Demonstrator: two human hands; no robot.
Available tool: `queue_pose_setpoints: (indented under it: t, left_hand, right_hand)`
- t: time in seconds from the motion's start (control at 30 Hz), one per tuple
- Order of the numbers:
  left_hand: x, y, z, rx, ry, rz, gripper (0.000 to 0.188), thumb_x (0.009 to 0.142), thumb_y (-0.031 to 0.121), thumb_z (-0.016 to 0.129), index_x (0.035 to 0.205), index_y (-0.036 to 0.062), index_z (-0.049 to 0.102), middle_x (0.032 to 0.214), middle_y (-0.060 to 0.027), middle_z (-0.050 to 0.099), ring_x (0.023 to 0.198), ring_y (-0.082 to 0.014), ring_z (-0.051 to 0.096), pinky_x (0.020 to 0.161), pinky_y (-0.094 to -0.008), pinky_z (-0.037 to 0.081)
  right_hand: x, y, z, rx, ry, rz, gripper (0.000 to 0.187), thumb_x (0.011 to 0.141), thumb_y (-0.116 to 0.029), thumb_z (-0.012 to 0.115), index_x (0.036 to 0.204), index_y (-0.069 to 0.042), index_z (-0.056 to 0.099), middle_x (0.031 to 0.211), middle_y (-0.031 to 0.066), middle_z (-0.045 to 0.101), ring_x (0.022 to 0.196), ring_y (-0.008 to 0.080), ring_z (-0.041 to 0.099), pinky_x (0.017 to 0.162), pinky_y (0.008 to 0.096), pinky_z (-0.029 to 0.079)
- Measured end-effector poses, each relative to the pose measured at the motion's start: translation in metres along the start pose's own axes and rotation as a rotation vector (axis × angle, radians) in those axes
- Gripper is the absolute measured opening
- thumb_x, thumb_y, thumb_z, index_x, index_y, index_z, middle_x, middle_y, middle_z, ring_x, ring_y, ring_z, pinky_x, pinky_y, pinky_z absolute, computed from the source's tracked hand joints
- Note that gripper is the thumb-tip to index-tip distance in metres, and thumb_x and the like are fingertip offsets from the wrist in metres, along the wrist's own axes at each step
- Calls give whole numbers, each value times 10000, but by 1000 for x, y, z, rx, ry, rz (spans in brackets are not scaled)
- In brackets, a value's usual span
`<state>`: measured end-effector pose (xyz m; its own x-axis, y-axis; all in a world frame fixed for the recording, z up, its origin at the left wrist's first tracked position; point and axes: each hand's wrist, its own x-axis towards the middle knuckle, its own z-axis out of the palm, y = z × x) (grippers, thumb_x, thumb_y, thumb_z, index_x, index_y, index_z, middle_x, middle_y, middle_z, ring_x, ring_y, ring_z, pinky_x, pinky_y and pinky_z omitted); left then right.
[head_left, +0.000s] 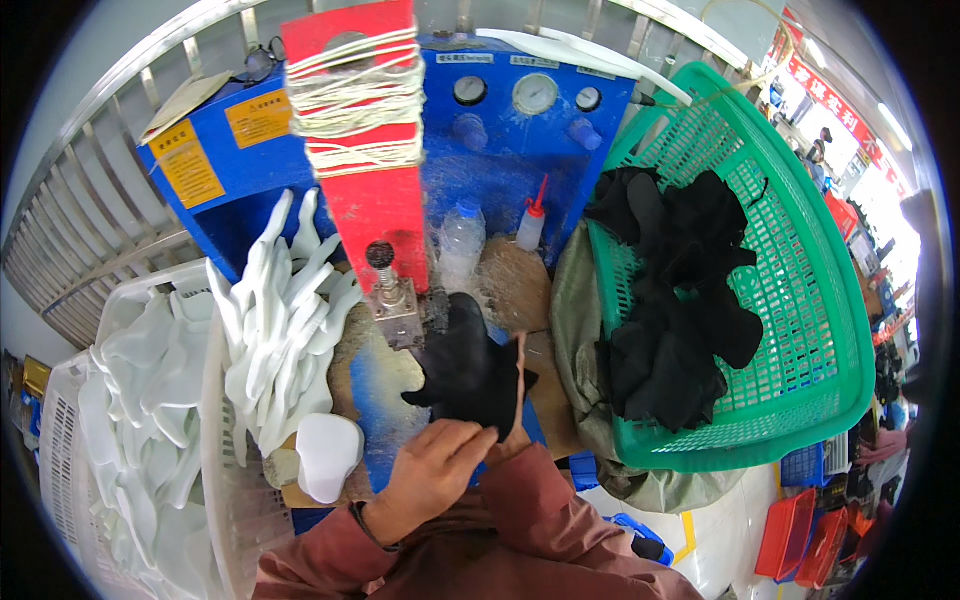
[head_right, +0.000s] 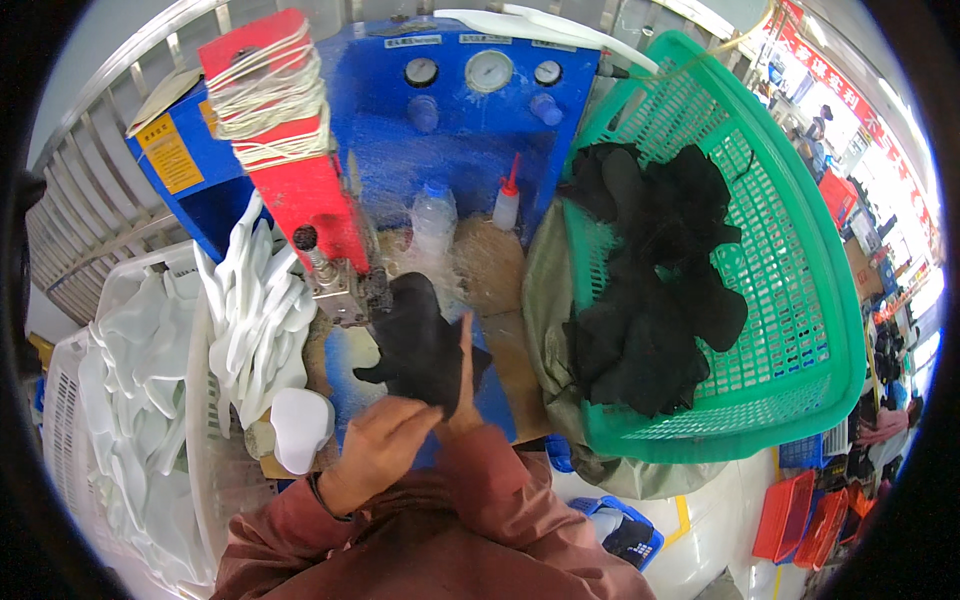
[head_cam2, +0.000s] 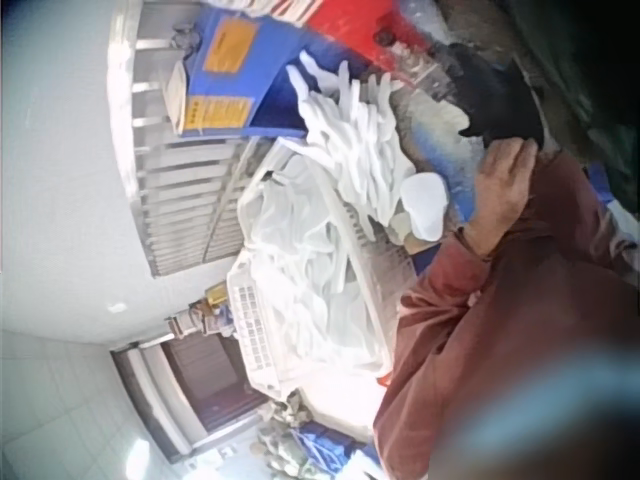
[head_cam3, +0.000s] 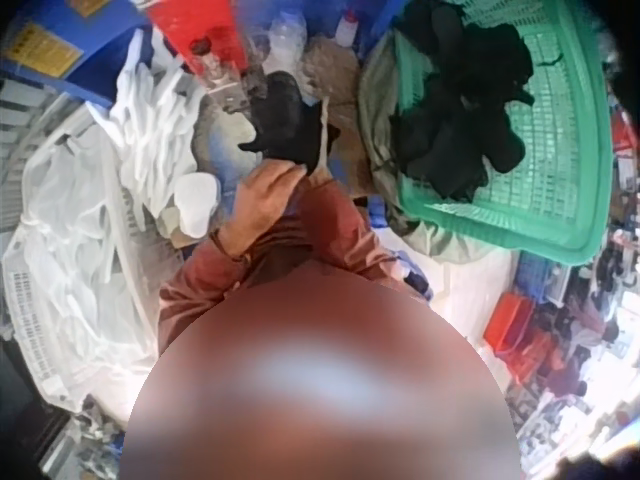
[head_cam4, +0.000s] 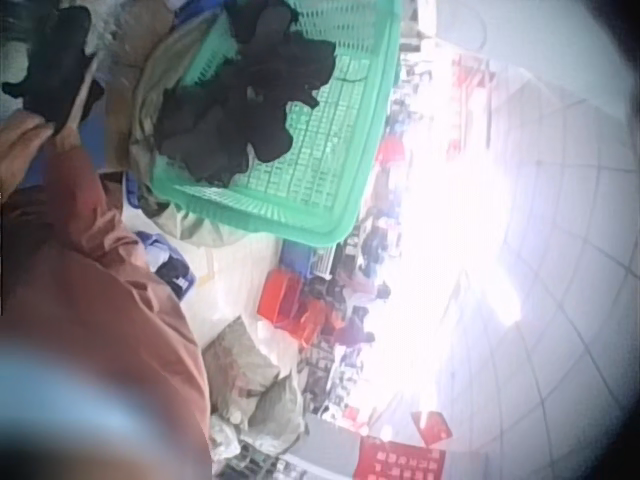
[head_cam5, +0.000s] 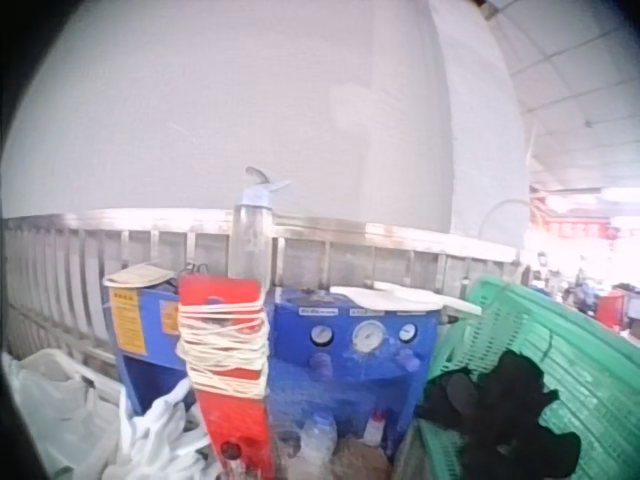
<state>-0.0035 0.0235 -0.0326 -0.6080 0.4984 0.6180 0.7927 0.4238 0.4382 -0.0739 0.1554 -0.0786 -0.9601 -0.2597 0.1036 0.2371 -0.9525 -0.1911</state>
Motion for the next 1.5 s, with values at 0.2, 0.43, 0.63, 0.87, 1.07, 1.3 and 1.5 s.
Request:
queue_pose_setpoints:
  t: [0.2, 0.43, 0.63, 0.87, 1.07, 1.3, 1.5]
  left_hand:
    - [3, -17, -7, 33, 88, -62, 258, 792, -72, 720, 1044, -15, 725, 963, -130, 674, 832, -305, 679, 699, -375, 563]
    - [-8, -10, -10, -50, 63, -82, 291, 761, -80, 718, 1045, -13, 722, 963, -130, 669, 826, -309, 675, 697, -377, 559]
    - [-2, 1, 6, -98, -40, 19, 369, 758, 13, 694, 1126, 0, 706, 993, -99, 647, 873, -283, 676, 735, -357, 571]
    - [-26, 5, -19, -171, -4, -148, 230, 801, -46, 715, 1028, -11, 731, 960, -116, 688, 836, -279, 688, 688, -361, 572]
    - [-19, 12, -4, -176, -44, -39, 264, 826, -3, 734, 1089, 19, 726, 1030, -105, 691, 864, -264, 698, 706, -369, 578]
    - [-44, -2, -41, 44, 53, -138, 336, 837, -11, 741, 1169, -1, 691, 1051, -153, 713, 911, -301, 709, 770, -395, 601]
    - [-92, -34, -79, 164, 67, -518, 263, 865, -6, 718, 1127, 13, 713, 1106, -172, 691, 921, -369, 694, 805, -411, 577]
  right_hand:
    - [29, 16, -10, -26, -51, 55, 700, 1038, -675, 359, 1495, -158, 476, 1301, 100, 628, 1166, 255, 613, 1040, 408, 484]
    - [20, 27, 5, 191, -26, 139, 761, 1039, -671, 352, 1545, -107, 423, 1469, 105, 546, 1335, 306, 525, 1156, 474, 394]
    - [-19, -6, 8, 21, 36, 42, 808, 1032, -703, 291, 1556, -98, 402, 1462, 140, 545, 1337, 314, 523, 1145, 502, 395]
    - [-14, 36, 4, 191, -155, 230, 777, 1065, -645, 275, 1534, -44, 425, 1511, 146, 508, 1368, 281, 501, 1194, 406, 352]
    - [-41, 6, 11, -84, 73, 108, 837, 1049, -682, 236, 1538, -26, 411, 1530, 159, 486, 1422, 311, 453, 1210, 418, 328]
    - [-3, 15, 0, -130, 78, 160, 848, 996, -748, 283, 1547, -114, 399, 1535, 176, 475, 1421, 370, 438, 1075, 664, 377]
    - [30, 31, 3, -79, 128, 167, 802, 1043, -677, 280, 1531, -60, 432, 1490, 202, 528, 1355, 391, 519, 1068, 591, 435]
